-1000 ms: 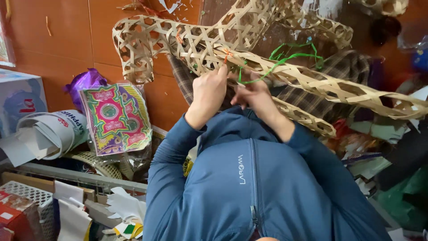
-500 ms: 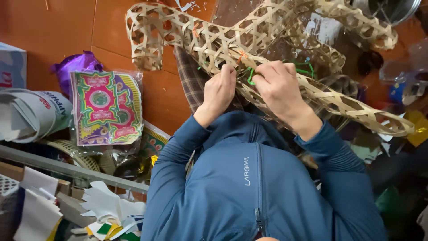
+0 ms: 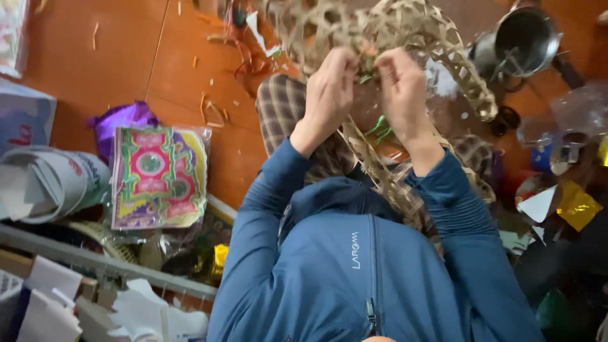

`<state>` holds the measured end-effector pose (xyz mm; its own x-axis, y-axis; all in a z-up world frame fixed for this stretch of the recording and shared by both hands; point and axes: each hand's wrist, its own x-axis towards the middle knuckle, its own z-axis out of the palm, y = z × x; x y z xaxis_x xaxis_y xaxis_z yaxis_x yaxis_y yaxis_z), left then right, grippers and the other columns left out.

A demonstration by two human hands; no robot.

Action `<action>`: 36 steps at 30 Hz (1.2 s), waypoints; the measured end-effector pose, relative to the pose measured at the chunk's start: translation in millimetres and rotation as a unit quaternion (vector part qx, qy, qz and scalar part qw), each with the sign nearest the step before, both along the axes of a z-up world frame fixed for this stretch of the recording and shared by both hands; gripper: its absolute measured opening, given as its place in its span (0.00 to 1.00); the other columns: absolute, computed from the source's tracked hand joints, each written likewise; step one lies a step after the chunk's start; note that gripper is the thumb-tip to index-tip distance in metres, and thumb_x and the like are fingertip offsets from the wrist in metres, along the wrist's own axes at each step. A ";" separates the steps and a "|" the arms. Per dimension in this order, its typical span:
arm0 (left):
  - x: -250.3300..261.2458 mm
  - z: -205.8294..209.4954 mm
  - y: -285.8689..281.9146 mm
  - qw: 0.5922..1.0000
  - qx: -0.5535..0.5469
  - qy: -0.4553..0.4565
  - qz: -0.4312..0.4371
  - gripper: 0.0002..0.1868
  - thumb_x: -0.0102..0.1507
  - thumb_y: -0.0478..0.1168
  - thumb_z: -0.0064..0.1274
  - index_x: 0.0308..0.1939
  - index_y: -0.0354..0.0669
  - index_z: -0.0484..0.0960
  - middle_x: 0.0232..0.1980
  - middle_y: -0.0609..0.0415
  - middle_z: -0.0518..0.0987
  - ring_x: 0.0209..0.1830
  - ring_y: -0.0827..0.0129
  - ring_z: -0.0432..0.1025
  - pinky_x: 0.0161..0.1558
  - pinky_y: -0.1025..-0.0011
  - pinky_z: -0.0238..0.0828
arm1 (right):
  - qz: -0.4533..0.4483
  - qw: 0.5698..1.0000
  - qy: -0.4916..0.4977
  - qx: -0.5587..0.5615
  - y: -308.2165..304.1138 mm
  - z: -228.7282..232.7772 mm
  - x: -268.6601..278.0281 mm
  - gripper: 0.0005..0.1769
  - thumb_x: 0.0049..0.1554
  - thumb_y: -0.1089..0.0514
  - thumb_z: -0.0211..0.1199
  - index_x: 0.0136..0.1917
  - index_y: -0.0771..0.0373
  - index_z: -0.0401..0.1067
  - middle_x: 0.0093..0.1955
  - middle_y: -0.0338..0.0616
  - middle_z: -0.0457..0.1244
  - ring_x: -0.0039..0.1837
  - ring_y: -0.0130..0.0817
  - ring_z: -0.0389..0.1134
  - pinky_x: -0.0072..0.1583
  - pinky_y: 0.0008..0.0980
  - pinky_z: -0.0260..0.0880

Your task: Assembling a bamboo structure by tying joints with plastic strips and cutting the excess with scissors

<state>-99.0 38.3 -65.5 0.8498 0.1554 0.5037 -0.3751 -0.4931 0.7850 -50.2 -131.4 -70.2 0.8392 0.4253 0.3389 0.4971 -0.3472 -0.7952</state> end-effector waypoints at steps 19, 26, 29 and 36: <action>96.1 101.8 -36.0 0.960 0.162 -0.008 -0.228 0.10 0.69 0.42 0.61 0.49 0.48 0.75 0.39 0.45 0.80 0.42 0.37 0.80 0.39 0.47 0.78 | -0.058 0.982 0.122 0.133 -89.2 132.6 27.6 0.15 0.78 0.63 0.53 0.50 0.66 0.76 0.29 0.38 0.59 0.31 0.22 0.58 0.33 0.20 0.57; 101.7 76.2 -47.9 0.959 0.163 0.005 -0.231 0.13 0.64 0.37 0.67 0.52 0.51 0.83 0.40 0.51 0.82 0.41 0.47 0.83 0.42 0.54 0.82 | 0.078 0.989 0.049 0.117 -98.5 136.2 18.4 0.16 0.75 0.62 0.53 0.48 0.68 0.78 0.36 0.51 0.67 0.33 0.30 0.64 0.34 0.29 0.64; 95.1 98.0 -49.3 0.962 0.124 0.007 -0.245 0.12 0.62 0.34 0.66 0.49 0.51 0.85 0.38 0.50 0.82 0.41 0.46 0.83 0.43 0.57 0.82 | 0.061 0.989 -0.077 0.109 -112.8 136.1 29.3 0.11 0.74 0.62 0.60 0.50 0.66 0.79 0.48 0.51 0.69 0.45 0.34 0.68 0.45 0.33 0.68; 100.8 92.9 -44.1 0.961 0.088 0.020 -0.262 0.10 0.62 0.35 0.67 0.46 0.53 0.87 0.37 0.47 0.84 0.40 0.44 0.82 0.43 0.55 0.81 | -0.064 0.964 -0.256 -0.028 -96.5 106.6 42.8 0.08 0.65 0.68 0.74 0.58 0.67 0.83 0.54 0.50 0.70 0.58 0.55 0.76 0.55 0.46 0.80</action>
<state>1.8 -5.8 27.4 0.8078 -0.3836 0.4476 -0.5787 -0.3711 0.7263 -7.5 -227.9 36.3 0.6143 0.3598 0.7023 0.7701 -0.4673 -0.4342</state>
